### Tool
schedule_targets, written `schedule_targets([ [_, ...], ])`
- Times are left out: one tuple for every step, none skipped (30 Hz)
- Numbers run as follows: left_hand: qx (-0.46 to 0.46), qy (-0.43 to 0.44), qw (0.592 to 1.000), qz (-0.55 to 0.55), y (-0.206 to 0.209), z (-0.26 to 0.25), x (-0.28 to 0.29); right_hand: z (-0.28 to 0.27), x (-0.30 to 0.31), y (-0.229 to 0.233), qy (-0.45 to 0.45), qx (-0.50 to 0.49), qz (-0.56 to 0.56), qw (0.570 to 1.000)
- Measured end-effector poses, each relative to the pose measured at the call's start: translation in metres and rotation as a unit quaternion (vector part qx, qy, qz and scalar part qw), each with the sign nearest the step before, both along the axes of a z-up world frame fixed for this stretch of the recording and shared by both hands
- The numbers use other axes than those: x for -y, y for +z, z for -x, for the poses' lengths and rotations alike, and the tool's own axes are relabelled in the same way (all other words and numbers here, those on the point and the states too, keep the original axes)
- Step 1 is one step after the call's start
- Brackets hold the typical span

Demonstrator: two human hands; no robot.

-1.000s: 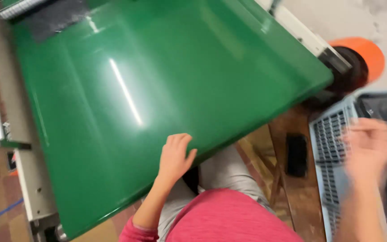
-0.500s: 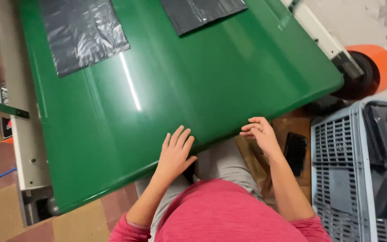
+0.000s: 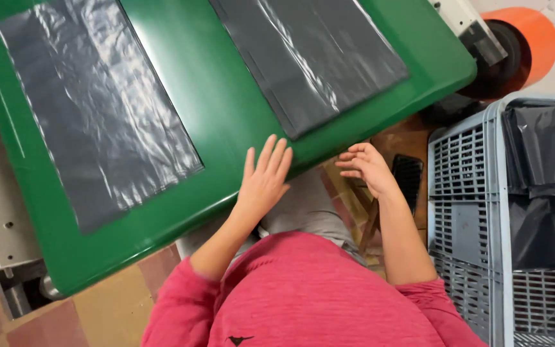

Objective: Manually folding black plastic bags into uniform rectangular shapes and placing them into a collection crate.

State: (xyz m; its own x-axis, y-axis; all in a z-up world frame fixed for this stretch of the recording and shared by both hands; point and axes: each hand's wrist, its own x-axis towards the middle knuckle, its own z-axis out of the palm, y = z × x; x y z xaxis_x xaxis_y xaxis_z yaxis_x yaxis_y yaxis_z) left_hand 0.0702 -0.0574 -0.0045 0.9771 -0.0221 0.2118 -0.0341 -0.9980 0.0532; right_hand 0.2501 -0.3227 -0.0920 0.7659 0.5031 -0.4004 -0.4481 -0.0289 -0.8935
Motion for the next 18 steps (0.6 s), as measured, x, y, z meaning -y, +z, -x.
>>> schedule_targets([
  [0.022,-0.020,1.000,-0.007,0.001,-0.013,0.007,0.000,0.004,-0.002,0.006,0.016,-0.022,1.000],
  [0.045,-0.039,0.998,-0.013,0.002,-0.026,0.013,0.000,0.008,-0.005,0.013,0.033,-0.043,0.998],
  [0.043,-0.039,0.998,-0.012,-0.011,-0.037,0.017,-0.001,0.013,-0.007,0.013,0.031,-0.043,0.999],
  [0.086,-0.083,0.993,-0.007,-0.024,-0.048,0.021,-0.001,0.019,-0.010,-0.017,0.048,-0.042,0.998],
  [0.129,-0.128,0.983,-0.002,-0.036,-0.060,0.024,-0.002,0.024,-0.013,-0.049,0.066,-0.042,0.996],
  [0.129,-0.130,0.983,-0.003,-0.031,-0.058,0.031,-0.009,0.043,-0.027,-0.050,0.066,-0.042,0.996],
  [0.160,-0.166,0.972,0.034,-0.026,-0.058,0.035,-0.017,0.061,-0.041,-0.090,0.149,0.026,0.984],
  [0.191,-0.203,0.958,0.071,-0.020,-0.059,0.040,-0.025,0.079,-0.055,-0.128,0.230,0.093,0.960],
  [0.190,-0.203,0.958,0.070,-0.005,-0.048,0.045,-0.019,0.076,-0.020,-0.129,0.229,0.093,0.960],
  [0.187,-0.198,0.951,0.145,0.009,-0.038,0.049,-0.014,0.074,0.014,-0.151,0.253,0.042,0.955],
  [0.183,-0.191,0.939,0.219,0.023,-0.028,0.052,-0.010,0.070,0.050,-0.171,0.276,-0.010,0.946],
  [0.183,-0.191,0.939,0.218,0.039,-0.026,0.048,-0.027,0.076,0.050,-0.171,0.276,-0.011,0.946],
  [0.174,-0.159,0.925,0.298,0.056,-0.023,0.043,-0.042,0.082,0.049,-0.161,0.250,-0.056,0.953],
  [0.164,-0.126,0.903,0.376,0.072,-0.020,0.039,-0.057,0.088,0.048,-0.151,0.224,-0.100,0.958],
  [0.162,-0.125,0.904,0.375,0.075,-0.027,0.027,-0.071,0.083,0.052,-0.151,0.222,-0.102,0.958],
  [0.162,-0.055,0.878,0.447,0.078,-0.033,0.015,-0.085,0.078,0.055,-0.120,0.261,-0.044,0.957],
  [0.160,0.014,0.843,0.513,0.083,-0.040,0.002,-0.100,0.073,0.060,-0.090,0.301,0.012,0.949],
  [0.160,0.013,0.845,0.511,0.073,-0.061,-0.018,-0.111,0.046,0.077,-0.091,0.301,0.010,0.949],
])
